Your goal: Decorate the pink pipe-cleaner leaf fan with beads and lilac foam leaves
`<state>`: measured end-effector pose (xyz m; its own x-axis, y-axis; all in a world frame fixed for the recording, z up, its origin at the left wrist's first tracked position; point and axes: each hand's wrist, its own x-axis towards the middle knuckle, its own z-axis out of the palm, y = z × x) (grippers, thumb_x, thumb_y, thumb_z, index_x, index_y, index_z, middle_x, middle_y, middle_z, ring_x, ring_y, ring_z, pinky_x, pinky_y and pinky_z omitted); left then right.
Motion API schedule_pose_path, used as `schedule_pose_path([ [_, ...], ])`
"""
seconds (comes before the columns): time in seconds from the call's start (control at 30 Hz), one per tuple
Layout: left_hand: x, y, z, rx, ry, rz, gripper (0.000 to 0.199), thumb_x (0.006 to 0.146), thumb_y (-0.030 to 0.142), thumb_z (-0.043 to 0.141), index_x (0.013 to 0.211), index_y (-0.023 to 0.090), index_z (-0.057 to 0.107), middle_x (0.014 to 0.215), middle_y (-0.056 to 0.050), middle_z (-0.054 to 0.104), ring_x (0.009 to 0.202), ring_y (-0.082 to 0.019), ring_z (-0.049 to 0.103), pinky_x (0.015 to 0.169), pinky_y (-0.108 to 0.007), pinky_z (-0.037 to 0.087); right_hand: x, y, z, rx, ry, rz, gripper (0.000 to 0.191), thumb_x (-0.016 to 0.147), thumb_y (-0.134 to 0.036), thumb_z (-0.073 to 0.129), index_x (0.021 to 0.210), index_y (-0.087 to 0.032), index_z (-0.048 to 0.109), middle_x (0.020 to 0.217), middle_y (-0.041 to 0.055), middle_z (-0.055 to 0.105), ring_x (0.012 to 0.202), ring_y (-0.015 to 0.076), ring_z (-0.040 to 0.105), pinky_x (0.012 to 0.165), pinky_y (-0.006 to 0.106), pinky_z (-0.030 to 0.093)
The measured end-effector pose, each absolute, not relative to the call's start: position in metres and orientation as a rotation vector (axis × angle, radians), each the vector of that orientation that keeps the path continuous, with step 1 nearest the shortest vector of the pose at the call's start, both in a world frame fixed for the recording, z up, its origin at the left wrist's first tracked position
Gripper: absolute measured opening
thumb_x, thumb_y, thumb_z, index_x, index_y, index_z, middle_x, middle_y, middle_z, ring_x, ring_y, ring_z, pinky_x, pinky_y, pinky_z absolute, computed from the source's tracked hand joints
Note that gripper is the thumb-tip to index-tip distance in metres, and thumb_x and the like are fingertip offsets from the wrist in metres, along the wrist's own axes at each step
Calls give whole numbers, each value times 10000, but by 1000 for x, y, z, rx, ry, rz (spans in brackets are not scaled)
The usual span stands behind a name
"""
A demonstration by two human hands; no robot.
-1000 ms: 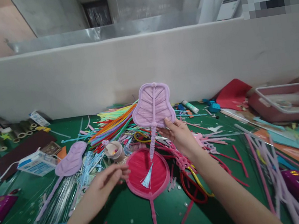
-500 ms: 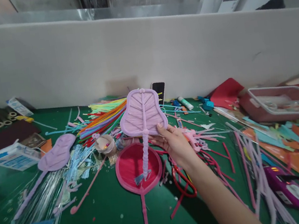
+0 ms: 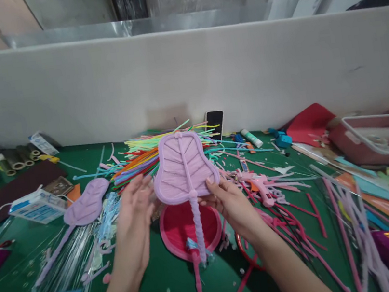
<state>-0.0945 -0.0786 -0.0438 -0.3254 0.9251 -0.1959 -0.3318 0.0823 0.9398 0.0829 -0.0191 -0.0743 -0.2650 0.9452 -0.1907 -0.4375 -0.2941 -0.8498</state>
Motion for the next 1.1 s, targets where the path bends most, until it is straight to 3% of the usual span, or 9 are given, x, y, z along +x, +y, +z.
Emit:
schedule_pose_path([
  [0.17, -82, -58, -65, 426, 1025, 1430, 522, 794, 280, 712, 1289, 176, 580, 1182, -103, 711, 1130, -278, 648, 988, -391, 509, 76, -34, -81, -927, -978, 1751, 405, 761, -535, 722, 967, -196, 636, 797, -5, 692, 617, 133, 635, 586, 249, 527],
  [0.27, -83, -56, -74, 306, 978, 1405, 465, 809, 196, 687, 1264, 149, 602, 1157, -109, 724, 1109, -266, 663, 995, -389, 510, 81, -48, -85, -1040, -1034, 1692, 447, 793, -569, 673, 1059, -215, 609, 913, 12, 673, 709, 139, 624, 583, 235, 500],
  [0.43, -81, -53, -85, 278, 980, 1431, 407, 824, 176, 679, 1227, 156, 629, 1161, -103, 725, 1097, -250, 671, 999, -379, 507, 99, -84, -92, -1187, -1402, 1890, 483, 784, -605, 667, 990, -173, 603, 855, 24, 642, 722, 136, 586, 636, 240, 458],
  [0.6, -72, -55, -88, 354, 927, 1385, 347, 815, 240, 715, 1149, 158, 673, 1113, -97, 741, 1101, -258, 666, 989, -379, 503, 103, -112, -100, -1229, -1409, 2016, 556, 835, -727, 483, 888, -174, 525, 655, -14, 586, 509, 84, 488, 511, 214, 347],
  [0.77, -77, -67, -81, 420, 990, 1360, 315, 752, 304, 775, 1005, 128, 711, 1035, -110, 758, 1055, -282, 681, 914, -364, 535, 98, -134, -106, -1276, -1329, 2106, 613, 817, -760, 468, 995, -178, 539, 596, -28, 582, 416, 68, 420, 437, 193, 299],
  [0.87, -97, -79, -76, 360, 1102, 1372, 336, 694, 275, 814, 982, 138, 707, 984, -92, 767, 987, -267, 703, 837, -333, 564, 92, -145, -104, -1164, -1344, 2219, 644, 806, -743, 516, 1109, -177, 570, 647, 11, 637, 514, 92, 522, 504, 193, 357],
  [0.97, -132, -96, -69, 292, 1276, 1486, 332, 670, 286, 816, 948, 145, 702, 926, -72, 770, 856, -237, 725, 712, -290, 585, 84, -148, -103, -971, -1514, 2226, 663, 802, -703, 569, 1208, -180, 566, 840, 77, 700, 721, 156, 638, 645, 247, 455],
  [1.1, -190, -117, -60, 355, 1489, 1540, 292, 674, 299, 805, 905, 159, 692, 809, -22, 762, 602, -175, 692, 464, -218, 517, 78, -146, -106, -984, -1605, 2070, 568, 861, -628, 544, 1220, -189, 567, 1030, 119, 686, 930, 203, 642, 813, 312, 490],
])
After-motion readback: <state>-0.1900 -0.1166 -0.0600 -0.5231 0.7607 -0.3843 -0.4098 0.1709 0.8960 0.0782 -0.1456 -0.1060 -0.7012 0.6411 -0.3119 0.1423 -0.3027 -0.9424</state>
